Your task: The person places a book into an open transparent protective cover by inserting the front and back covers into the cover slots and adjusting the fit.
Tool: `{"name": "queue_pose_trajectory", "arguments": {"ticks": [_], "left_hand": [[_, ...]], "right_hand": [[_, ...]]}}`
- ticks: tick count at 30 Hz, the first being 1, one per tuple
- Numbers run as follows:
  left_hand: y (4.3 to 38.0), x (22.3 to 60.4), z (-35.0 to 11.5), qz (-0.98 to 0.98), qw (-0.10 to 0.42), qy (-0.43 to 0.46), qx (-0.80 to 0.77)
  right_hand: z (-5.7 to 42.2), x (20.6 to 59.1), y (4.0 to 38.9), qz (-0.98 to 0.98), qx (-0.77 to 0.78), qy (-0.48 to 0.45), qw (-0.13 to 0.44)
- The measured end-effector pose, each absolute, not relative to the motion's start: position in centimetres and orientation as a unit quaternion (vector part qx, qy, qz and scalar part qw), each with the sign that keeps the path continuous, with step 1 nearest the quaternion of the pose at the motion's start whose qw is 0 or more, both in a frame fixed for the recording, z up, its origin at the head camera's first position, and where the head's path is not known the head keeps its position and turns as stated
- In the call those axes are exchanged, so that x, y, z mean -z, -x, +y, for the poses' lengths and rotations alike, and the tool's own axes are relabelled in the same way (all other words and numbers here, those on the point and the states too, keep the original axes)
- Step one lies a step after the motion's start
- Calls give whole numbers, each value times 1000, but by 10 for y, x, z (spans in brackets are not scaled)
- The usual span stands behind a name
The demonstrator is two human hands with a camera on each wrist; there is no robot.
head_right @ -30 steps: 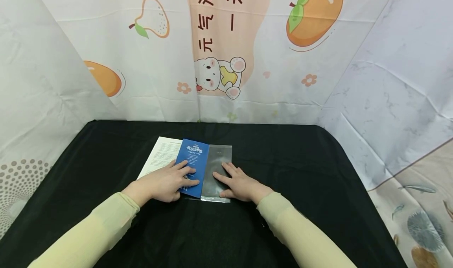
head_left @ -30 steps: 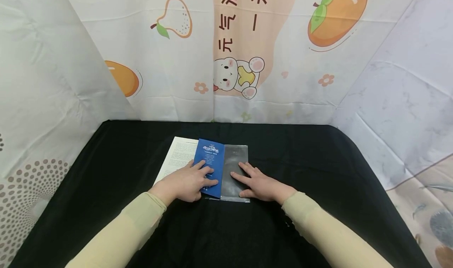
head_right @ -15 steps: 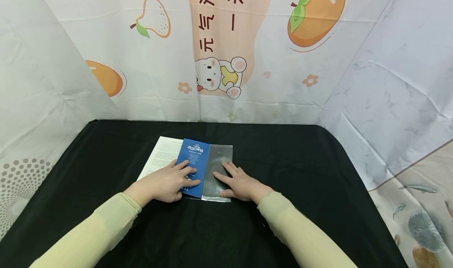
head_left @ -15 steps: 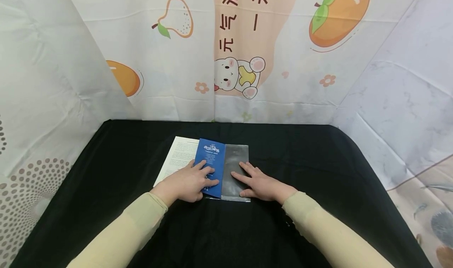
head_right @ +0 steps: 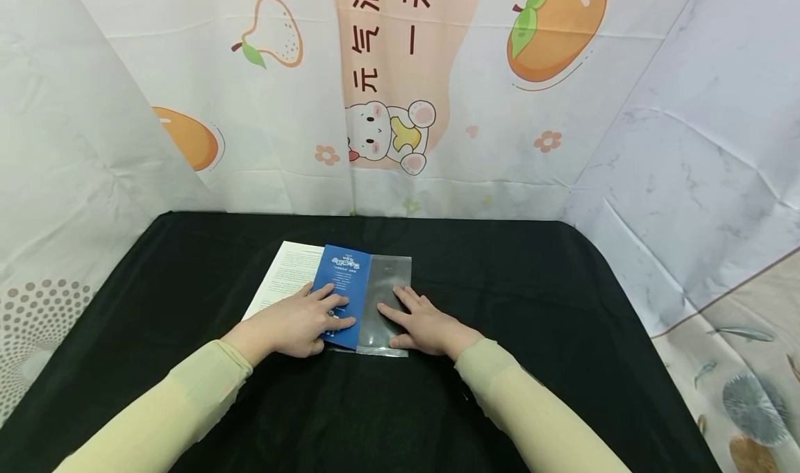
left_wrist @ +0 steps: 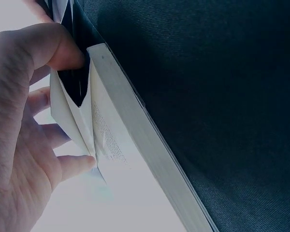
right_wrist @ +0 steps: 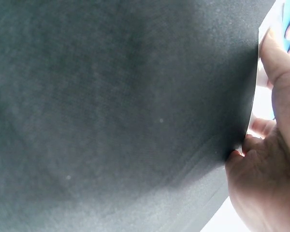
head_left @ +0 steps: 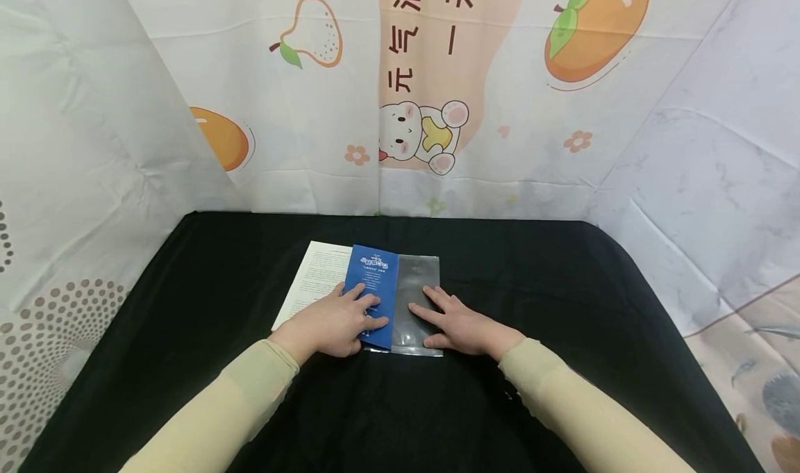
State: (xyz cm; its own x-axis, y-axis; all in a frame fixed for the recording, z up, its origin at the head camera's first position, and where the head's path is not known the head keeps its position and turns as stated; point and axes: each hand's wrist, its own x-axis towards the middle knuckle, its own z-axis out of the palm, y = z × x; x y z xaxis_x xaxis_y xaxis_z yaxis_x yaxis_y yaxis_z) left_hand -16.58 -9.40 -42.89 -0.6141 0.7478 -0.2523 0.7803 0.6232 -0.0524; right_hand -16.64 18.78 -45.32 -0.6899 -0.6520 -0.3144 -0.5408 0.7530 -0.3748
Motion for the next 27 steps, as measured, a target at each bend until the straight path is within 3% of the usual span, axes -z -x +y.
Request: {"name": "queue_pose_trajectory", "arguments": {"ticks": [27], "left_hand": [[161,431,-95,905,81,-413,63]], "right_hand": [[188,454,167,913,115,324,219]]}}
